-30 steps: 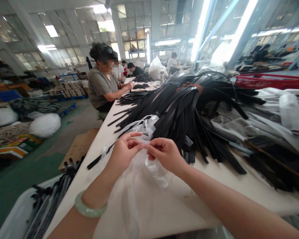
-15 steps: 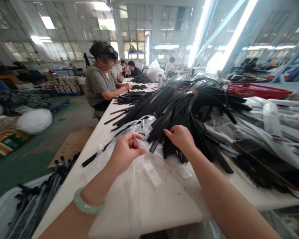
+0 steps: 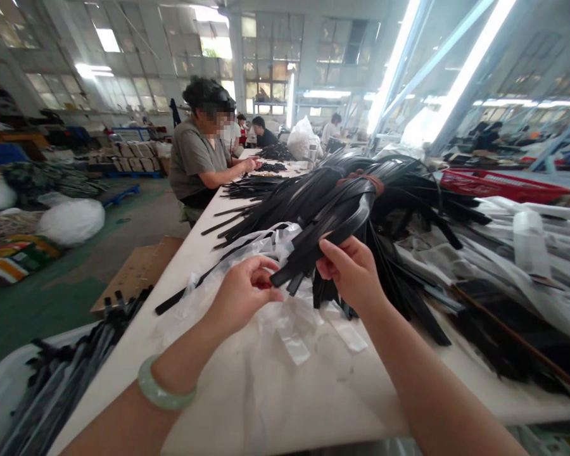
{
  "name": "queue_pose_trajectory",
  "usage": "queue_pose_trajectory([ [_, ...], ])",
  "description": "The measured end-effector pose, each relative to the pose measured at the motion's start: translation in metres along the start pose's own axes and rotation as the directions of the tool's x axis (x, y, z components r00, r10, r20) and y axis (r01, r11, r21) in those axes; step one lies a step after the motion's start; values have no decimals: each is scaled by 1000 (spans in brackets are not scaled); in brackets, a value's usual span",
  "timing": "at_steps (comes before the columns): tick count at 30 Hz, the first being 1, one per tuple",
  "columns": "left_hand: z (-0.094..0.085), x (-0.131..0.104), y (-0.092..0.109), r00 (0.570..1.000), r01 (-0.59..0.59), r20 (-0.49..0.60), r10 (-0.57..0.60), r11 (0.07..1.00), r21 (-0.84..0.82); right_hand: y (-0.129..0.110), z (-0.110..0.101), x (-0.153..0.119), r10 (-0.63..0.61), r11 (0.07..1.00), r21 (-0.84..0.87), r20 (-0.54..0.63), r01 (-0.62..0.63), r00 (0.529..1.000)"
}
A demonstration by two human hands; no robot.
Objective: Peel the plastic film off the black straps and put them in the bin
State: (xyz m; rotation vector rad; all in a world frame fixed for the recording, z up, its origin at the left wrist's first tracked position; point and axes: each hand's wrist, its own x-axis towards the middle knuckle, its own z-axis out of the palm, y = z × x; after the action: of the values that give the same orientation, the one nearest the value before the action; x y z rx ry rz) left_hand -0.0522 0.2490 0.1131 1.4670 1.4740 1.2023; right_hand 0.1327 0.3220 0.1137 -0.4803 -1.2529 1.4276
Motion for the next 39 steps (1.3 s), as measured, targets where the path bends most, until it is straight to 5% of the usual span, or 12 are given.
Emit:
queue_pose_trajectory([
  [23,-1,0,2,992,80,100,-71,992,-96,4,-5,0,-14,994,-102,120,27,993],
  [35,2,-4,2,970,242,68,-232,917,-316,23,10,-7,246,904,-404,227,-139,942],
  [39,3,-4,0,972,233,63,-224,928,-290,23,11,-6,360,921,-249,248,-300,899],
])
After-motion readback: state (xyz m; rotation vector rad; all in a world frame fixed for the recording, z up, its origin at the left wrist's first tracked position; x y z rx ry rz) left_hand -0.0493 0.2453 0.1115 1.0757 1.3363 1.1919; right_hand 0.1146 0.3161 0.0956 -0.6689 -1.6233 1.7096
